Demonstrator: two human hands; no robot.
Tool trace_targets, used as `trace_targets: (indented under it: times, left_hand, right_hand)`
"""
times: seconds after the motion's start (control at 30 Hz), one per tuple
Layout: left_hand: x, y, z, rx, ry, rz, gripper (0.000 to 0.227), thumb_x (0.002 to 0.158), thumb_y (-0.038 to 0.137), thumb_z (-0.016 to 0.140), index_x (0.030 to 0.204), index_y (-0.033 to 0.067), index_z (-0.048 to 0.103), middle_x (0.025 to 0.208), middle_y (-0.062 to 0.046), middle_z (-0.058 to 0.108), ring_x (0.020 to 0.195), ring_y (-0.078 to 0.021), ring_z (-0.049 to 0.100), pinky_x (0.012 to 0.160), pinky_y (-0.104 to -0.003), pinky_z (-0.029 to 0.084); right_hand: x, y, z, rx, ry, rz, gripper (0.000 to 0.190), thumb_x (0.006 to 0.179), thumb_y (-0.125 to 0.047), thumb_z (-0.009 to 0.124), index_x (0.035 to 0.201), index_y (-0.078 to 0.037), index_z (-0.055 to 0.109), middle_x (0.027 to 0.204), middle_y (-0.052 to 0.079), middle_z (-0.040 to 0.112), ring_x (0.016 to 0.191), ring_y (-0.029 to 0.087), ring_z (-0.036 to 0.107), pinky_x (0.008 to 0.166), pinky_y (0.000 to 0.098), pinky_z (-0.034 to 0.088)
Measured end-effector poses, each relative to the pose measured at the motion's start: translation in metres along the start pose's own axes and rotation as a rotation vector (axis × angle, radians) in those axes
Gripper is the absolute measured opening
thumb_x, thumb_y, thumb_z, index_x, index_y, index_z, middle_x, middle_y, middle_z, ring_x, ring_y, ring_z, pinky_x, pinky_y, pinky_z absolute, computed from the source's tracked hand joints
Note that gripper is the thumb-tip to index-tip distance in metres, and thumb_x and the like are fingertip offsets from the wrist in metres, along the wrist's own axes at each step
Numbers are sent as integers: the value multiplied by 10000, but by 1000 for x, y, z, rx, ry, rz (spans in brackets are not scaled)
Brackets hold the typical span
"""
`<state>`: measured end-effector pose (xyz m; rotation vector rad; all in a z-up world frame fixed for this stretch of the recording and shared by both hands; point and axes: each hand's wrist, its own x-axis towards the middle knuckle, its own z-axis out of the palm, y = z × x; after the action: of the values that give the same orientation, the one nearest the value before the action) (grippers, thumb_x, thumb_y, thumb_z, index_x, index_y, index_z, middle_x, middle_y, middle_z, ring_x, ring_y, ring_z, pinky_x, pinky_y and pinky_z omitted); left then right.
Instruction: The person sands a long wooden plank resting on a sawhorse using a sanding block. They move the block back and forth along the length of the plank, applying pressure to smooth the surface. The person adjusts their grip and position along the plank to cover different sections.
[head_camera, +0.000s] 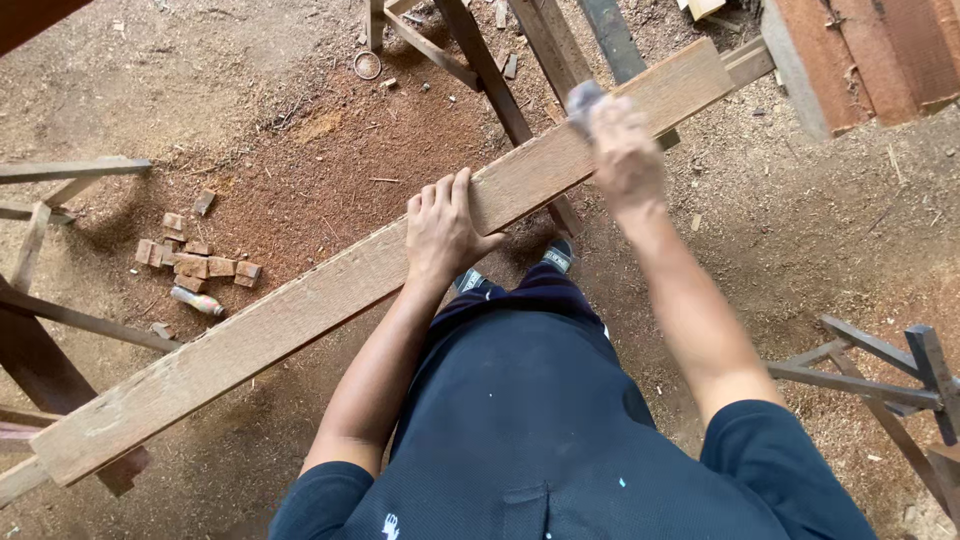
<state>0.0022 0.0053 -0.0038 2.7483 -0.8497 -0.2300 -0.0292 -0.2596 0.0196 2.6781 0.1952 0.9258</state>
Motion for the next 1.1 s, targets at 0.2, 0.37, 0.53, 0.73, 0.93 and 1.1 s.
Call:
trace_targets:
  times: [0.2,0.37,0.53,0.73,0.93,1.1]
  left_hand:
    - [0,1,5,-16,43,-2,1177,594,692,855,1455,23,410,1299,-142,571,1185,-285,545,1019,-426,410]
    - [-2,-2,1,-10,41,1,1190,580,683,866,1452,15,407,1291,-151,570,1172,-296,541,1021,-430,401]
    - [-3,2,-4,-36,26,-7,1202,578,699,864,1455,18,404,1287,-152,567,1186,-300,534,1028,-445,388]
    - [2,2,2,-3,1,-20,1176,610,692,856,1463,29,392,1330,-157,552,1234,-293,519,1052,-444,385]
    - [2,3,2,19,-34,-25,1207,622,706,853,1485,19,361,1340,-169,542,1248,-308,509,1078,-447,378]
    - [3,3,6,10,-69,-42,1218,604,702,856,1489,33,355,1357,-170,531,1236,-304,507,1059,-440,380]
  right_hand:
    - [-25,-76,7,472,-496,-67,413,1053,38,440,1416,-46,619,1199,216,722,960,303,720,839,386,577]
    - [-11,-32,-41,581,-152,-265,371,946,-23,469,1223,-225,610,1199,29,710,1090,172,678,1108,282,417]
    - [13,15,-55,235,-970,196,356,1160,-246,359,1353,-38,574,1136,146,663,916,244,657,798,346,558]
    - [-31,-84,-50,606,-100,-20,339,1075,-14,447,1383,-48,586,1168,119,714,979,239,690,865,341,612]
    - [-57,-7,-30,164,-190,119,277,1085,-36,452,1308,-55,617,1206,147,728,1104,267,702,960,364,620]
    - [-44,-87,-41,568,-139,27,319,1115,-6,406,1259,-103,674,1119,116,746,1072,247,725,985,381,607]
